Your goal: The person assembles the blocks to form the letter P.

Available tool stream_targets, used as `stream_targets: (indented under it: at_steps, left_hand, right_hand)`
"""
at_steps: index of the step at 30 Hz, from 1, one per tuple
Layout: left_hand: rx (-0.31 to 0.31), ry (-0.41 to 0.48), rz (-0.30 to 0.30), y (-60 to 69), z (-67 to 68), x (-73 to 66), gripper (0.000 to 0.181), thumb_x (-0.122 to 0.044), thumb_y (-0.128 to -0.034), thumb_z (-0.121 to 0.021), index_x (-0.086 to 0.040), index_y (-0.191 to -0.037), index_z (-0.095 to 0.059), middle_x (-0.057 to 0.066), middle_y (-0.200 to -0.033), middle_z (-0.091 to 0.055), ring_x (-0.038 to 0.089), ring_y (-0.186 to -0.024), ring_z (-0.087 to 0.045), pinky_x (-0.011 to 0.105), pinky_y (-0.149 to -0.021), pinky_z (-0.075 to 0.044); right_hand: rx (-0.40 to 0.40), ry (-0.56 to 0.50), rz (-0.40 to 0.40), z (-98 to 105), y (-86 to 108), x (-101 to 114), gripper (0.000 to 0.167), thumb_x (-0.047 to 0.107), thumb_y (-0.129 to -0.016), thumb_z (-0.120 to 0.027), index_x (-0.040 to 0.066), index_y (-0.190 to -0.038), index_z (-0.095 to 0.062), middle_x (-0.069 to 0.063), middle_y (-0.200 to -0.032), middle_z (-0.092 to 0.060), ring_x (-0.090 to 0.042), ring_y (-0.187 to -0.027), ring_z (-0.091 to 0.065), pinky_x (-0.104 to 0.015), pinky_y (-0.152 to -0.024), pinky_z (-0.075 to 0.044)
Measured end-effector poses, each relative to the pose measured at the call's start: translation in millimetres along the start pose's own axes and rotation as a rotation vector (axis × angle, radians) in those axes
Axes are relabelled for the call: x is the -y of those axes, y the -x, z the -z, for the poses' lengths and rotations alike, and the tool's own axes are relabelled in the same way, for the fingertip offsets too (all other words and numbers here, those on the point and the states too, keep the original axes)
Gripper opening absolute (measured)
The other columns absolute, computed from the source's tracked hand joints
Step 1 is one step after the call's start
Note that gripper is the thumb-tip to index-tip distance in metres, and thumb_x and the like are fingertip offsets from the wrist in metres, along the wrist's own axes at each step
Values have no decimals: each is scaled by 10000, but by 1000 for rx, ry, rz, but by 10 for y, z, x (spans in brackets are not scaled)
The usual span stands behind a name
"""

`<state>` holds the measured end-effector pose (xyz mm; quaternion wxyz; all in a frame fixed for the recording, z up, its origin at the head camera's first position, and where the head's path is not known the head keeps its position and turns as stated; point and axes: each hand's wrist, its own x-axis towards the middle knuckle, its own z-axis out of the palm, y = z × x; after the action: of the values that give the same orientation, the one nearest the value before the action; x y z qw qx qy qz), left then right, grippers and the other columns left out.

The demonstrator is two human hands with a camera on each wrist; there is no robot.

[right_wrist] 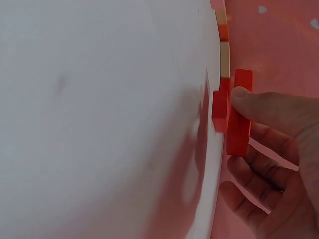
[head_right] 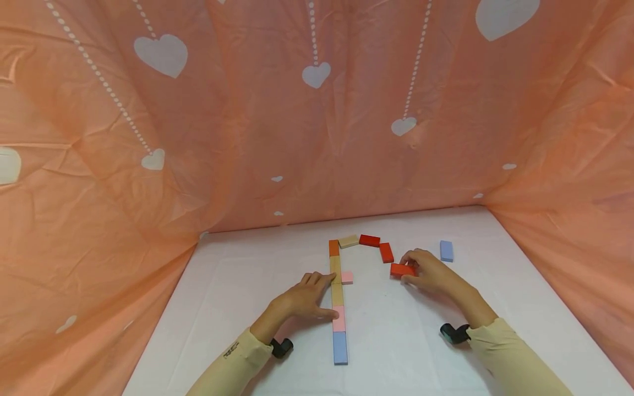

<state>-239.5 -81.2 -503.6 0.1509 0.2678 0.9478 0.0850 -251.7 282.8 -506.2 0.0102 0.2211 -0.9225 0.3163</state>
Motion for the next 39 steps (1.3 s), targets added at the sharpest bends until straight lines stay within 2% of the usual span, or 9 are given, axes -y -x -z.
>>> stream_targets:
  at_steps: [4, 11, 18, 23, 30, 34, 39]
  left_hand:
    - [-2, -3, -5, 7, 7, -4, 1048, -651, -883, -795, -189, -1693, -317, 95, -1547, -479, 276, -1417, -439, 462, -1157, -476]
    - [0, -3, -3, -1, 2, 3, 1053, -666, -882, -789, -199, -1696, -312, 89, -1556, -472, 275, -1426, -432, 460, -1151, -481]
    - [0, -7, 10, 10, 6, -16, 1053, -667, -879, -791, -202, -1696, -316, 85, -1561, -472, 266, -1416, -436, 452, -1146, -488]
    - [2, -15, 19, 10, 9, -29, 1050, -669, -882, -788, -209, -1698, -313, 78, -1563, -471, 258, -1416, -438, 442, -1144, -491]
    - [-1, -7, 33, 7, 5, -38, 1052, -664, -866, -806, -222, -1692, -327, 68, -1547, -485, 253, -1407, -448, 444, -1140, -497]
    - [-9, -22, 22, -7, -6, -28, 1049, -662, -866, -810, -218, -1688, -334, 65, -1537, -494, 254, -1412, -450, 434, -1141, -493]
    - [-18, -24, 5, -7, -6, -16, 1050, -660, -868, -812, -208, -1687, -337, 64, -1522, -504, 253, -1411, -454, 423, -1143, -487]
  right_hand:
    - [7, 6, 33, -35, -70, 49, 274, 126, -893, -880, 82, -1105, -714, 34, -1003, -650, -171, -939, -573, -370, -850, -537]
    - [30, 41, 57, -110, -197, 153, 293, 115, -891, -870, 53, -1123, -702, 3, -1031, -658, -229, -995, -587, -500, -937, -544]
    - [42, 66, 97, -192, -292, 225, 246, 111, -886, -864, 96, -1083, -717, 31, -1000, -654, -215, -977, -571, -478, -917, -523]
    - [56, 94, 97, -259, -356, 287, 249, 113, -875, -869, 121, -1081, -730, 43, -1005, -676, -226, -985, -563, -475, -906, -478]
    - [85, 121, 89, -351, -433, 353, 271, 160, -885, -886, 150, -1113, -742, 28, -1078, -711, -258, -1058, -595, -509, -968, -465]
    - [96, 120, 108, -398, -473, 369, 284, 163, -883, -891, 139, -1125, -745, -3, -1114, -723, -293, -1108, -617, -558, -1008, -468]
    - [107, 137, 130, -429, -510, 391, 270, 169, -889, -887, 144, -1117, -745, 17, -1098, -724, -268, -1081, -604, -535, -984, -480]
